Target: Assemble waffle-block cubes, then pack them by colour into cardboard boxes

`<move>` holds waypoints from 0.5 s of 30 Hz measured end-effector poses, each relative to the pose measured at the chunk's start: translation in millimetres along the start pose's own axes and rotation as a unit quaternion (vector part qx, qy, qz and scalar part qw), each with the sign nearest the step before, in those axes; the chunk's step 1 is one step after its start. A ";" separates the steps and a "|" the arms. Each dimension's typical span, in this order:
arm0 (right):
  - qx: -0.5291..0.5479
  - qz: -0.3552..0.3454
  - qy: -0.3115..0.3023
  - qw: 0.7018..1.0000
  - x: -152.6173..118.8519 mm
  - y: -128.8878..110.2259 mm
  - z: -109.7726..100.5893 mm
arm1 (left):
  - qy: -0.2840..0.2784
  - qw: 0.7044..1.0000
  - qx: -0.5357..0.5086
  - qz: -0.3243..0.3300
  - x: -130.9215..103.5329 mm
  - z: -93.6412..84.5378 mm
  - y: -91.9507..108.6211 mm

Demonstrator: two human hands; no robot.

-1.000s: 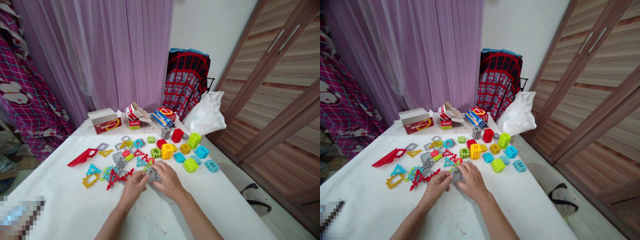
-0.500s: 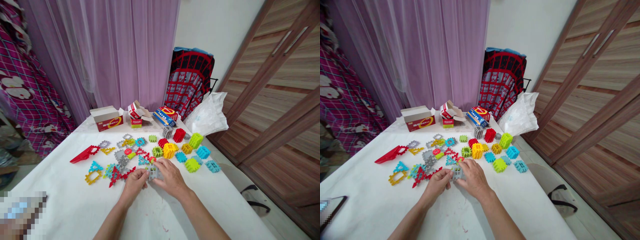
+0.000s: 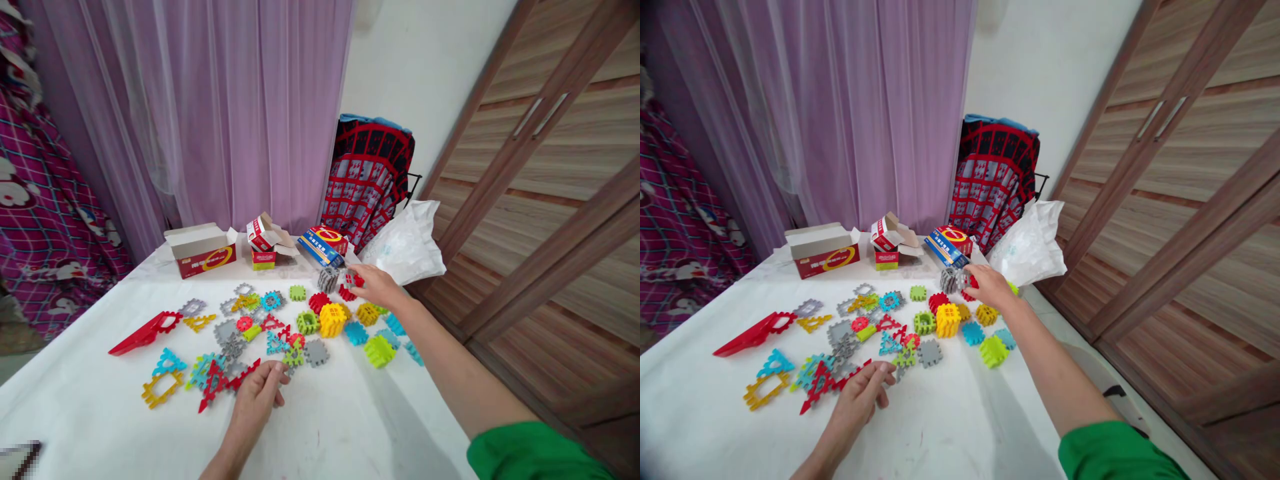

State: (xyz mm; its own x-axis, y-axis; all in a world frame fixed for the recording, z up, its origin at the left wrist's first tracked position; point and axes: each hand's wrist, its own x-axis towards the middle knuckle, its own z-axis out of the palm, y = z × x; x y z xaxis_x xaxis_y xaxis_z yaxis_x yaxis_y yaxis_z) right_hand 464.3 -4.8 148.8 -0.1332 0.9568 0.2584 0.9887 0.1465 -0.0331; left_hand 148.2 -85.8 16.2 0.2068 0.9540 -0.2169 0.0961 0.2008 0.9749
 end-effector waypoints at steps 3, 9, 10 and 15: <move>-0.047 -0.028 -0.061 0.997 35.3 11.7 2.7 | 0.000 1.000 0.007 0.002 2.9 -0.7 -7.1; -0.094 -0.034 -0.132 0.986 79.5 12.3 10.3 | 0.005 1.000 0.015 0.009 9.5 -1.5 -23.7; -0.104 -0.031 -0.145 0.983 84.2 11.9 10.9 | 0.006 1.000 0.014 0.013 9.7 -1.5 -25.0; -0.128 -0.026 -0.180 0.975 100.1 10.6 14.7 | -0.009 1.000 0.025 0.012 8.1 -1.8 -23.3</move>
State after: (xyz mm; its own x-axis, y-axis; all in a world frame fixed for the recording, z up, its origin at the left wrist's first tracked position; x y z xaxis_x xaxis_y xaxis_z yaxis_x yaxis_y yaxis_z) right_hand 460.4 96.2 160.1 -0.1532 0.9827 -0.1038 0.9587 0.1733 0.2256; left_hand 145.9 -82.4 -8.2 0.2274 0.9540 -0.1952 0.1390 0.1666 0.9762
